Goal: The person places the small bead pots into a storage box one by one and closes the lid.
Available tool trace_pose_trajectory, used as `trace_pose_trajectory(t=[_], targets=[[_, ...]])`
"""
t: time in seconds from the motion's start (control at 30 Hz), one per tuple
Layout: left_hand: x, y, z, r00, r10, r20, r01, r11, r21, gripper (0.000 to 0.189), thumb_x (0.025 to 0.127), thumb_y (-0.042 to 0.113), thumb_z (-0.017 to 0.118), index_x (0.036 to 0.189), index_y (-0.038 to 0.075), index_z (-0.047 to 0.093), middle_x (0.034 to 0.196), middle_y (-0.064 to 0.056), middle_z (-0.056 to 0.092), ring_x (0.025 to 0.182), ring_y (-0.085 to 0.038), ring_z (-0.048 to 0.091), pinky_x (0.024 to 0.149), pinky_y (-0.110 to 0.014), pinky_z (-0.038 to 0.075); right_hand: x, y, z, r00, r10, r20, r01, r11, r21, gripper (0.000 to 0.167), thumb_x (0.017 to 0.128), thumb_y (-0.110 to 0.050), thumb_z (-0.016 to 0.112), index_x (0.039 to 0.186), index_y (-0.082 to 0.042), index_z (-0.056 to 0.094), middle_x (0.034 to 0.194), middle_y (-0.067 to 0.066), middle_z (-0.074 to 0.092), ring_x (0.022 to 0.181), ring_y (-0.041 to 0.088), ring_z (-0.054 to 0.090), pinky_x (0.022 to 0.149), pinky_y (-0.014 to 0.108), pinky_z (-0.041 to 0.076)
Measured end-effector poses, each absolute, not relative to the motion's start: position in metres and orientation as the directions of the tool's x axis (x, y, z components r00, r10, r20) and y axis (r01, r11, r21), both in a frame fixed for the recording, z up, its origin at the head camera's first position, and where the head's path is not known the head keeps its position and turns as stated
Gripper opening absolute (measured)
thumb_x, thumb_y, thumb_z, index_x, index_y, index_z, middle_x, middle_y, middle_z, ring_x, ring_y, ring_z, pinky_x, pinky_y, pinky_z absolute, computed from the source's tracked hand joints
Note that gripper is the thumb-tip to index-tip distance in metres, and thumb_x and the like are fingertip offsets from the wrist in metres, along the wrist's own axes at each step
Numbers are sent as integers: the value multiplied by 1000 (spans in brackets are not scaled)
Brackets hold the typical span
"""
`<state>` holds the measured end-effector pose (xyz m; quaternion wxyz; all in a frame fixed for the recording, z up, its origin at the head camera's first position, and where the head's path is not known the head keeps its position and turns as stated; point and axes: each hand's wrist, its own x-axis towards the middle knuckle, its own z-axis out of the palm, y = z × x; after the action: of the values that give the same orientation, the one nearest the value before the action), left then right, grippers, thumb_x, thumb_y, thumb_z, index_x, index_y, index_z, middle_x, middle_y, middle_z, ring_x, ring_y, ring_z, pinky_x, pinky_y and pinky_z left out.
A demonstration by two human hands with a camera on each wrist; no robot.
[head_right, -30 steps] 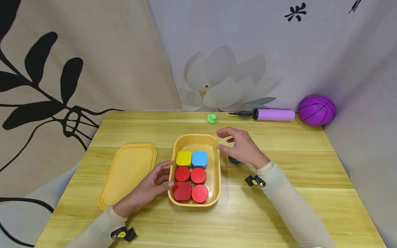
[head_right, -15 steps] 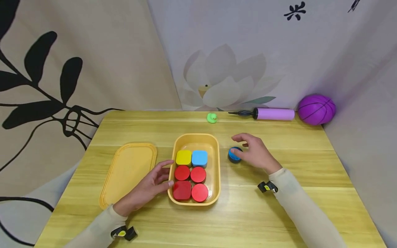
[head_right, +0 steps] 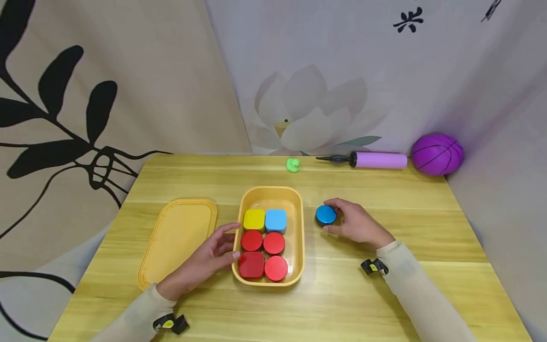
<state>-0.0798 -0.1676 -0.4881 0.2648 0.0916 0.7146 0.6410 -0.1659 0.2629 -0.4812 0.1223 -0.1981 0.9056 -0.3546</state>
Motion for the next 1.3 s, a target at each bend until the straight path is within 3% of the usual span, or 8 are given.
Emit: trace_pose_trajectory(t=[0.3,0.53,0.8,1.1,1.3], targets=[[-80,-168,-491,-843,482,-238,-187,151,971,73,103,23,73,163,28,31,156,-19,44,140,-37,52,99,-28,58,-166,264,-484,-892,-443,-89,-263,669,-695,63,92,-30,85,146,-8,58,123,6,69,104,21,61,82,28,54],[-79,-169,-490,-839,490,-238,-202,127,971,73,103,22,72,163,27,31,157,-20,43,141,-38,51,98,-31,60,-168,261,-478,-899,-429,-86,-251,666,-702,62,92,-30,86,144,-8,59,121,7,70,104,22,63,82,31,57],[-80,-168,-489,-842,486,-234,-200,121,972,73,103,21,72,163,27,31,157,-21,43,141,-38,51,99,-31,60,-171,254,-463,-917,-396,-39,-253,657,-710,61,91,-33,85,143,-12,61,112,8,71,97,27,63,67,26,55],[-83,-166,-489,-841,485,-240,-194,144,970,74,102,23,73,163,28,31,157,-19,44,141,-37,52,99,-30,59,-176,243,-442,-905,-420,62,-334,613,-716,62,91,-31,86,145,-12,61,117,5,72,97,22,65,74,31,60],[-81,-167,-489,-842,480,-247,-201,146,969,74,102,23,73,163,28,31,157,-19,44,140,-37,52,99,-31,60,-181,220,-428,-897,-436,76,-355,604,-714,63,89,-28,88,144,-11,63,107,4,72,87,21,65,75,35,60]])
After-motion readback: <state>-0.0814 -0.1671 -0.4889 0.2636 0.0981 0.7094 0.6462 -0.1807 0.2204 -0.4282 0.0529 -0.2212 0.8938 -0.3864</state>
